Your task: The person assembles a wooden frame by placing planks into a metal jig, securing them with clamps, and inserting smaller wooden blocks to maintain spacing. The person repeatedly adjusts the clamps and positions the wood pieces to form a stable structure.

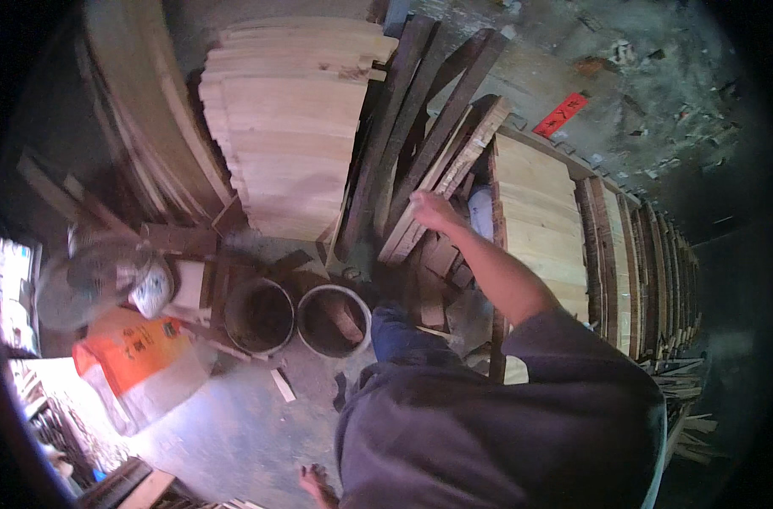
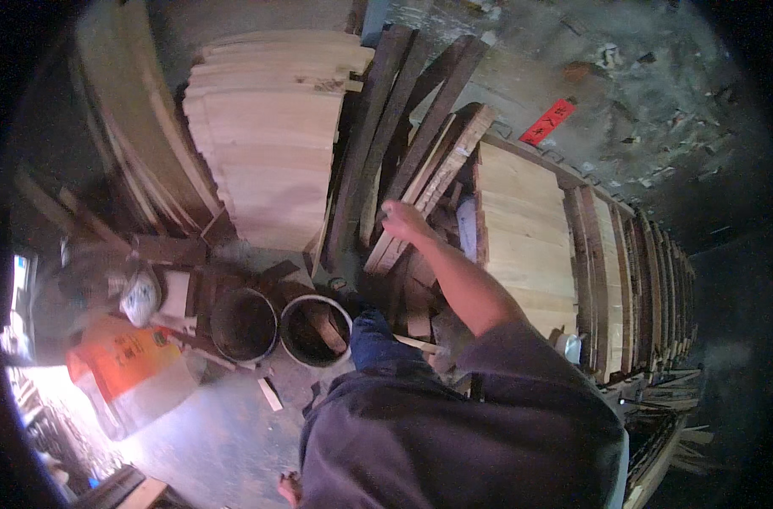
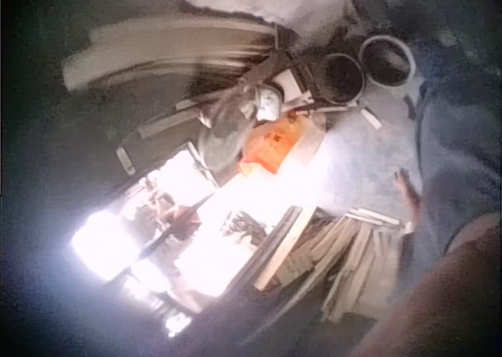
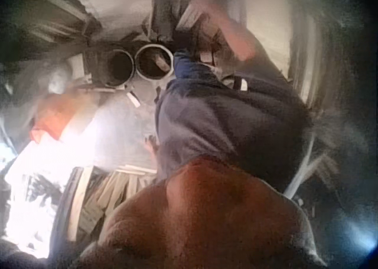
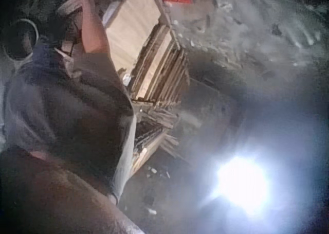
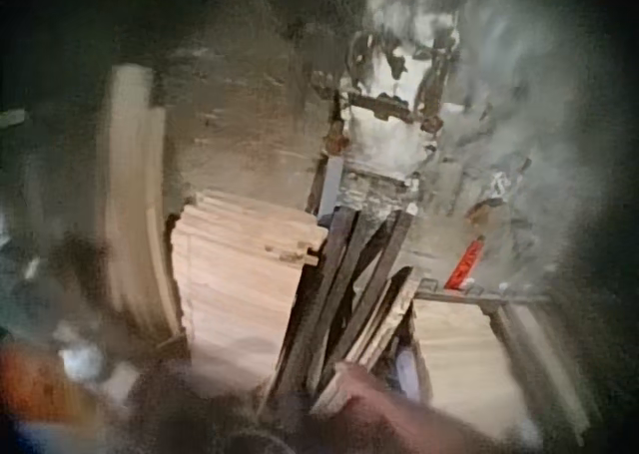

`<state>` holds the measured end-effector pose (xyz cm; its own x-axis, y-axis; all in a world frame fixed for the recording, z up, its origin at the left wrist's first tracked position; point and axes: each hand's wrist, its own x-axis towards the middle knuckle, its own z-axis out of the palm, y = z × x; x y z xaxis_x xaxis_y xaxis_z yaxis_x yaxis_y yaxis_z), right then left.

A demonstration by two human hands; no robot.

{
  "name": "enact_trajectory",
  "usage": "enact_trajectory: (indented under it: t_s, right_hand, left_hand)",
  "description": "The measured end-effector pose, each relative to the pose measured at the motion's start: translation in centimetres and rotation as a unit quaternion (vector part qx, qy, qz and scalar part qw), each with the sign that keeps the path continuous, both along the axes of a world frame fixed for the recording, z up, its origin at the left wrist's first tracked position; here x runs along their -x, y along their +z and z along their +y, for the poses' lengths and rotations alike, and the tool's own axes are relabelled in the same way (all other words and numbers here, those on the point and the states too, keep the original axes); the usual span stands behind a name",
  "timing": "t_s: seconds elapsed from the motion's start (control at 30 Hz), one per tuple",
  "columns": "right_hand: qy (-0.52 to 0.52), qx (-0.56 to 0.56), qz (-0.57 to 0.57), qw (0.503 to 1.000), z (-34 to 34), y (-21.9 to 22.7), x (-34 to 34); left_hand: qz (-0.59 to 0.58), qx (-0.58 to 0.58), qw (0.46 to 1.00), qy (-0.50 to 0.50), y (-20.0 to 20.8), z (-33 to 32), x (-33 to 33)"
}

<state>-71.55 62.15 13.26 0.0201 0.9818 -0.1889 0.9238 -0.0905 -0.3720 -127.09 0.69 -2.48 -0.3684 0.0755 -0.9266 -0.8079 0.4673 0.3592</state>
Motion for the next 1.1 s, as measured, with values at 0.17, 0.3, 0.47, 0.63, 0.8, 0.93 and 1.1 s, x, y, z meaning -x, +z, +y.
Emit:
enact_trajectory:
  t_s: [0.17, 0.3, 0.47, 0.63, 0.8, 0.93, 1.1]
  right_hand:
    - [0.252, -0.052, -0.195, 0.946, 15.5, -1.9, 1.3]
    - [0.385, -0.051, -0.230, 0.892, 25.0, -5.7, 3.7]
    - [0.379, -0.017, -0.268, 0.886, 30.9, -13.4, 0.2]
    - [0.380, 0.049, -0.291, 0.877, 31.2, -11.9, 0.8]
    - [0.252, 0.091, -0.226, 0.937, 33.1, -11.8, 2.0]
    - [0.095, -0.070, 0.063, 0.991, 35.5, -19.1, -1.1]
    - [0.068, 0.004, 0.055, 0.996, 35.4, -18.2, 0.9]
  left_hand:
    - [0.029, -0.044, 0.982, -0.179, -1.0, 3.9, -9.0]
    - [0.137, -0.059, 0.930, -0.335, 5.8, 16.7, -15.6]
    - [0.201, -0.027, 0.899, -0.388, 16.3, 31.5, -18.6]
    - [0.189, -0.013, 0.947, -0.261, 12.7, 26.4, -19.1]
    - [0.070, 0.019, 0.991, -0.111, 12.8, 23.9, -21.5]
    - [0.014, 0.077, 0.994, -0.080, 17.6, 28.7, -22.2]
    - [0.062, 0.093, 0.965, -0.237, 14.9, 26.3, -20.3]
